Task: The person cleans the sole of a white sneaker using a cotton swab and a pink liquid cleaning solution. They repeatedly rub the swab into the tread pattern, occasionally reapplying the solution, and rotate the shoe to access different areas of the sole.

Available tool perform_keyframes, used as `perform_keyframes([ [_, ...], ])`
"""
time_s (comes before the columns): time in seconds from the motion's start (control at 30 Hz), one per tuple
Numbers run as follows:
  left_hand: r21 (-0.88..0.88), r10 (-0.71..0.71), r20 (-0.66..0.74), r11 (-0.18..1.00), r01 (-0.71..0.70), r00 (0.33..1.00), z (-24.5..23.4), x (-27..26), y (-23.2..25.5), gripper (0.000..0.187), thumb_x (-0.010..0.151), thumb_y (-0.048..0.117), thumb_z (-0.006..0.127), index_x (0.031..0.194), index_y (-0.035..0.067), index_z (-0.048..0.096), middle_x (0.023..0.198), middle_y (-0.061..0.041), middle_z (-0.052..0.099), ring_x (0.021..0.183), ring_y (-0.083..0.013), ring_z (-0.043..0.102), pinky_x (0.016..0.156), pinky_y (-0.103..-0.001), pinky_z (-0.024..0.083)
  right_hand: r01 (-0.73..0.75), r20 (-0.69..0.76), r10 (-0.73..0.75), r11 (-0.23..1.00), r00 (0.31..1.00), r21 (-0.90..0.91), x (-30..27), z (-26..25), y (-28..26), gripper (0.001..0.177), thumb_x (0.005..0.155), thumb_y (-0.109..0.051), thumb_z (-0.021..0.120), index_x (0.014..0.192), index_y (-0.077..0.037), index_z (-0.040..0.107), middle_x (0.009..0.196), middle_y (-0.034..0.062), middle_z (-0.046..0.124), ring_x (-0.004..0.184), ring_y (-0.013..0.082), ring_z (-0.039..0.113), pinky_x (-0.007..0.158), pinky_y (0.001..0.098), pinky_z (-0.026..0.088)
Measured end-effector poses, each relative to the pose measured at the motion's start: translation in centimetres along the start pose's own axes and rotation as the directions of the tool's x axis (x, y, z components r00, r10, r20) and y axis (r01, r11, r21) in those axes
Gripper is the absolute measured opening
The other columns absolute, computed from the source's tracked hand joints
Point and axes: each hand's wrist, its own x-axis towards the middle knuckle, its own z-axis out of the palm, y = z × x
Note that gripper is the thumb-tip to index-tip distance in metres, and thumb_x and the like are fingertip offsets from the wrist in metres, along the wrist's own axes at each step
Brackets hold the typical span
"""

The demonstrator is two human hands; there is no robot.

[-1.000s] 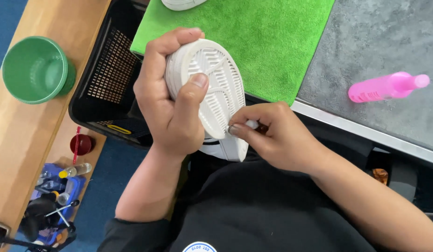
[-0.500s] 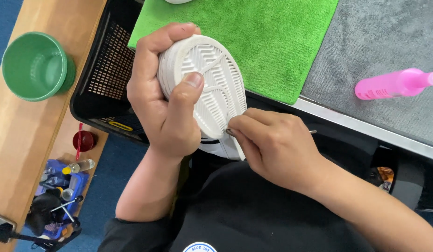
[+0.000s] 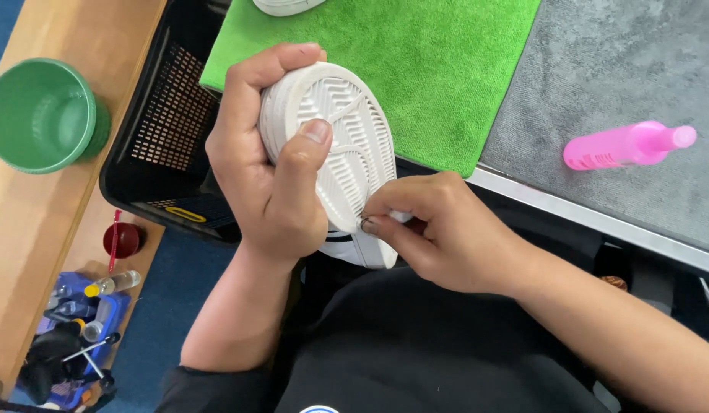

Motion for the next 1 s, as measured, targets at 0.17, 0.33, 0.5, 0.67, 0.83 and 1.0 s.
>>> perform_keyframes([
  [0.17, 0.018, -0.01, 0.0, 1.0, 0.01, 1.0, 0.2, 0.0, -0.7, 0.035, 0.093, 0.016, 0.052, 0.123, -0.001, 0.056, 0.122, -0.014, 0.065, 0.107, -0.0249, 0.066, 0.096, -0.034, 0.054, 0.096, 0.007, -0.141, 0.634, 0.99, -0.767, -1.8, 1.9, -0.4, 0.012, 0.087, -0.005, 0.056, 0.085, -0.015, 0.049, 0.073, 0.0012, 0.047, 0.057, 0.023, 0.051, 0.042, 0.0401, 0.036],
  [0.33, -0.011, -0.012, -0.025, 1.0, 0.012, 1.0, -0.5, 0.5, -0.7, 0.035, 0.092, 0.016, 0.051, 0.121, -0.002, 0.056, 0.121, -0.016, 0.064, 0.111, -0.0269, 0.065, 0.1, -0.036, 0.053, 0.01, -0.132, -0.108, 0.807, 0.985, -0.59, -1.9, 0.9, 0.1, 0.007, 0.092, -0.003, 0.054, 0.092, -0.01, 0.056, 0.079, 0.0055, 0.055, 0.062, 0.0272, 0.056, 0.052, 0.0395, 0.043],
  [0.5, -0.054, -0.036, -0.04, 0.998, 0.033, 0.999, -0.7, 0.2, -0.7, 0.037, 0.09, 0.017, 0.05, 0.121, -0.004, 0.056, 0.12, -0.017, 0.061, 0.111, -0.0271, 0.062, 0.101, -0.035, 0.052, 0.0, -0.19, -0.071, 0.938, 0.979, -0.347, -2.0, 1.9, 0.3, 0.009, 0.101, -0.008, 0.054, 0.098, -0.004, 0.062, 0.076, 0.008, 0.057, 0.058, 0.0288, 0.053, 0.052, 0.0382, 0.041],
  [0.67, -0.039, -0.019, -0.044, 0.999, 0.017, 0.999, -0.5, 0.1, -0.6, 0.036, 0.09, 0.016, 0.05, 0.121, -0.003, 0.055, 0.12, -0.018, 0.062, 0.114, -0.0295, 0.064, 0.105, -0.038, 0.053, 0.036, -0.18, -0.101, 0.943, 0.979, -0.332, -1.6, 2.6, 0.1, 0.01, 0.102, -0.009, 0.052, 0.099, -0.004, 0.059, 0.077, 0.0099, 0.054, 0.057, 0.0309, 0.05, 0.051, 0.0392, 0.04],
  [0.83, 0.008, 0.006, -0.022, 1.0, -0.006, 1.0, 0.1, -0.3, -0.4, 0.035, 0.093, 0.015, 0.051, 0.122, -0.003, 0.054, 0.122, -0.017, 0.062, 0.115, -0.0292, 0.064, 0.105, -0.038, 0.053, 0.03, -0.071, -0.134, 0.63, 0.989, -0.776, -2.4, 3.3, 0.2, 0.012, 0.089, -0.002, 0.053, 0.086, -0.013, 0.049, 0.073, 0.0026, 0.046, 0.057, 0.023, 0.049, 0.043, 0.0384, 0.035],
  [1.0, 0.038, 0.069, 0.021, 0.997, -0.07, 0.997, 0.2, -0.2, 0.2, 0.034, 0.094, 0.014, 0.052, 0.124, -0.003, 0.054, 0.125, -0.016, 0.063, 0.121, -0.0308, 0.064, 0.11, -0.04, 0.053, -0.063, -0.04, 0.049, 0.83, 0.998, -0.554, -2.1, 1.6, -0.1, 0.014, 0.096, -0.013, 0.055, 0.083, -0.012, 0.048, 0.071, 0.0063, 0.052, 0.056, 0.0349, 0.053, 0.044, 0.0506, 0.038],
])
